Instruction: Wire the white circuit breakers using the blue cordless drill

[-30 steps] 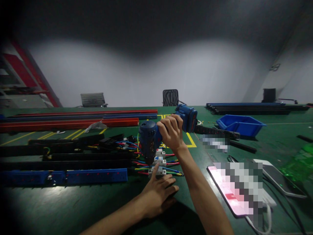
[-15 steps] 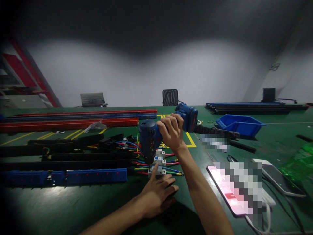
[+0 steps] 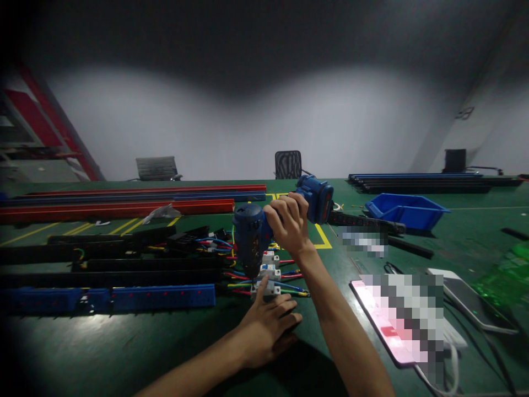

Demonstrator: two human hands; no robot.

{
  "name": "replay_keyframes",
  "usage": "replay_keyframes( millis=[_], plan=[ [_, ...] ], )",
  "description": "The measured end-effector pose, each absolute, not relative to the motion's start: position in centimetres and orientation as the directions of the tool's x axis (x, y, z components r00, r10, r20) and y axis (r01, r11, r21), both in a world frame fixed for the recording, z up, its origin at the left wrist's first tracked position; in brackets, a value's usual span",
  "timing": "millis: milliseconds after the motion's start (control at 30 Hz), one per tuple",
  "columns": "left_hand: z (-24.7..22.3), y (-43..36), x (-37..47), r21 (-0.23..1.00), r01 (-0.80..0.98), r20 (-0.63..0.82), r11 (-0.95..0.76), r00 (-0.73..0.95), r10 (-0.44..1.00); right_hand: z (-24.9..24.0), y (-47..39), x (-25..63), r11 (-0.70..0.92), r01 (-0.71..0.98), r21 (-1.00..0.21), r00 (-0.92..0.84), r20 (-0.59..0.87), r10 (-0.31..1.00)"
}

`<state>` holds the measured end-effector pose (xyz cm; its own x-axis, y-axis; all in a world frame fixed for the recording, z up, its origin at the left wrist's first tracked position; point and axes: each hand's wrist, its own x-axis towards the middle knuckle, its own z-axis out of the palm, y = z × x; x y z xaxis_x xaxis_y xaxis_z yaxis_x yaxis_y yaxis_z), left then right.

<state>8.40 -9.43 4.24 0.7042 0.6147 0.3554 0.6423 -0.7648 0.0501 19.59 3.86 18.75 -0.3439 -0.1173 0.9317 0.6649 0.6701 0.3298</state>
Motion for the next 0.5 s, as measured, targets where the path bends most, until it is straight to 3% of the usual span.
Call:
replay_keyframes(
  millis=[500],
  plan=[
    [4.32,-9.41,8.42,0.067,0.646,0.328,-0.761,0.706,0.628,18.50,4.13,19.50,0.660,0.654,0.368,-0.388,0.913,-0.125]
  ],
)
